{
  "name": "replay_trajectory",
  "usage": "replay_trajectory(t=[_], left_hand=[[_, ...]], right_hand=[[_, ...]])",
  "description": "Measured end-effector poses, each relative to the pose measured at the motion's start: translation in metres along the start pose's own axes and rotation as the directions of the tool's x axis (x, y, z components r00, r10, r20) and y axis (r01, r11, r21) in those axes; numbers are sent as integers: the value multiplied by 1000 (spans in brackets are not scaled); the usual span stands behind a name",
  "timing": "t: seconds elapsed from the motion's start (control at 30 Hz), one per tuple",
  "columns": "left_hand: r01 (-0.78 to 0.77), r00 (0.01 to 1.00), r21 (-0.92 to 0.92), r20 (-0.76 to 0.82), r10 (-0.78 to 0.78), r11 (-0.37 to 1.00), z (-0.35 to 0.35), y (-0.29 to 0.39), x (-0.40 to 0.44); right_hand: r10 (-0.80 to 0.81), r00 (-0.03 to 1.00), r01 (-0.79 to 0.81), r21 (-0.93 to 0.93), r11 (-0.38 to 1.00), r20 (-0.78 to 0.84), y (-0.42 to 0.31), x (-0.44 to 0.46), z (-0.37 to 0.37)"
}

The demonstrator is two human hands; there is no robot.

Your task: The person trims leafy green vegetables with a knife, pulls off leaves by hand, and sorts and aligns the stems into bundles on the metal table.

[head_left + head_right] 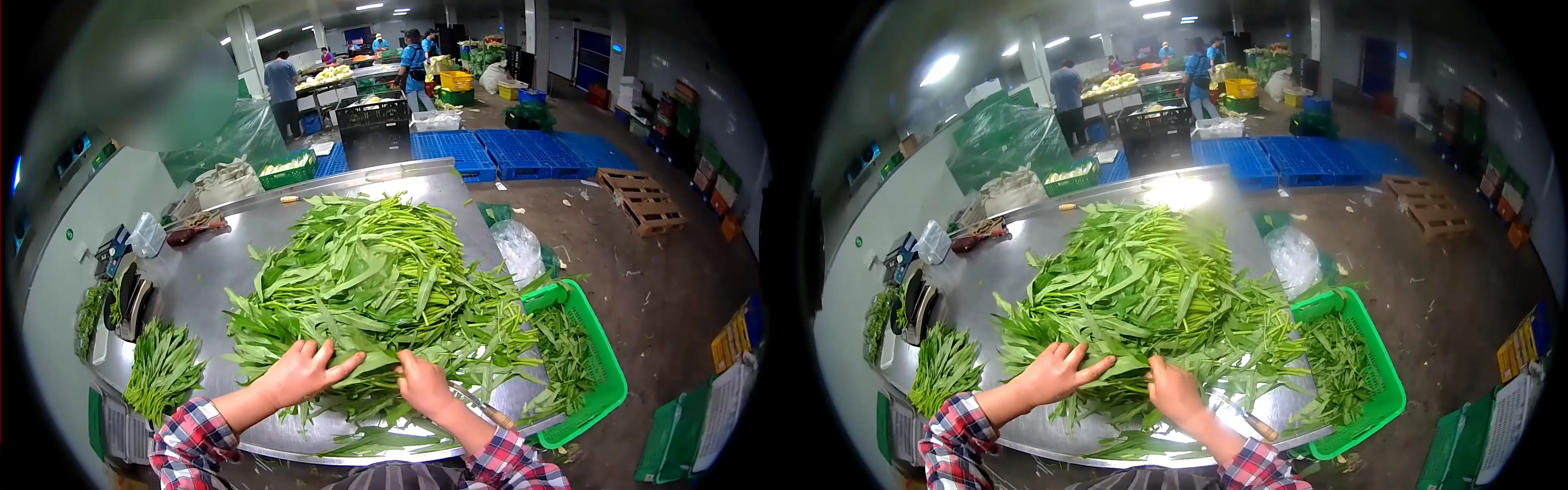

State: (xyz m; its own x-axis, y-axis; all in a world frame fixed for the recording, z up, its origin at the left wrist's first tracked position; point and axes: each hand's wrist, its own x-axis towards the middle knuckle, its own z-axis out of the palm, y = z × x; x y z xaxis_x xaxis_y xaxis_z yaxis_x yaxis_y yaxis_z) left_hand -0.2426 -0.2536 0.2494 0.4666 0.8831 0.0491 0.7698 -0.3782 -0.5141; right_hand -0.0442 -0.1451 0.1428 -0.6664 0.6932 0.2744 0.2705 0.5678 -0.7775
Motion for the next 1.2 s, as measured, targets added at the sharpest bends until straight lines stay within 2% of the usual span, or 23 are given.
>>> replay_trajectory(t=[0.17,0.2,0.33,0.37,0.43,0.5,0.53,0.57,0.63,0.7,0.73,0.83,0.87,0.9,0.93,0.97,1.0,1.03,1.07,1.1,1.13,1.17,1.2], left_hand=[[-127,992,81,10,127,989,-14,2,5],[-100,995,72,35,98,992,-15,3,5],[22,992,33,125,-26,999,-2,1,-3],[89,987,-16,133,-86,996,2,-1,-6],[246,969,-212,87,-233,946,8,-3,-14],[499,866,-526,318,-385,688,9,-3,-30],[571,809,-661,351,-472,486,13,-1,-39],[688,683,-709,563,-466,151,14,1,-47],[700,644,-710,586,-492,72,19,7,-67],[701,577,-695,685,-445,-160,28,11,-84],[685,580,-703,686,-439,-194,32,15,-90],[642,563,-716,683,-465,-274,32,23,-92],[630,553,-719,681,-480,-293,29,27,-89],[660,538,-720,652,-534,-214,28,32,-87],[687,528,-715,615,-586,-132,26,38,-83],[709,524,-704,570,-633,-47,25,42,-78],[770,461,-631,654,-599,-96,20,47,-72],[760,505,-648,629,-590,-40,10,49,-63],[699,579,-714,528,-621,45,8,55,-56],[631,644,-764,423,-638,131,7,61,-53],[634,659,-753,407,-633,176,9,62,-56],[635,627,-772,492,-604,29,12,61,-58],[629,594,-768,575,-563,-121,13,57,-62]], right_hand=[[14,994,-44,273,961,112,11,7,8],[125,980,-174,357,918,157,18,10,9],[184,966,-70,503,862,-181,57,12,31],[236,951,-65,619,782,-200,60,18,26],[611,788,-263,939,220,78,43,21,-8],[401,903,-245,951,189,153,75,17,-33],[411,903,-174,981,87,124,85,15,-45],[417,904,-94,996,-14,91,92,14,-57],[439,892,-85,994,-68,106,103,5,-78],[341,907,-161,953,-258,245,109,1,-83],[335,912,-177,963,-204,239,109,-1,-80],[513,855,-352,805,477,70,86,-4,-62],[581,814,-415,697,584,-3,50,1,-57],[545,826,-505,613,608,141,30,4,-56],[662,708,-700,365,614,244,6,8,-50],[530,770,-637,370,677,356,-22,13,-44],[439,825,-559,402,726,355,-24,10,-18],[225,947,-301,392,869,228,-32,12,1],[210,972,-235,346,908,109,-19,9,40],[333,915,-363,110,925,226,-30,14,38],[280,934,-344,349,872,220,-13,14,48],[224,954,-298,568,767,198,-4,18,48],[270,957,-285,508,812,106,5,21,36]])
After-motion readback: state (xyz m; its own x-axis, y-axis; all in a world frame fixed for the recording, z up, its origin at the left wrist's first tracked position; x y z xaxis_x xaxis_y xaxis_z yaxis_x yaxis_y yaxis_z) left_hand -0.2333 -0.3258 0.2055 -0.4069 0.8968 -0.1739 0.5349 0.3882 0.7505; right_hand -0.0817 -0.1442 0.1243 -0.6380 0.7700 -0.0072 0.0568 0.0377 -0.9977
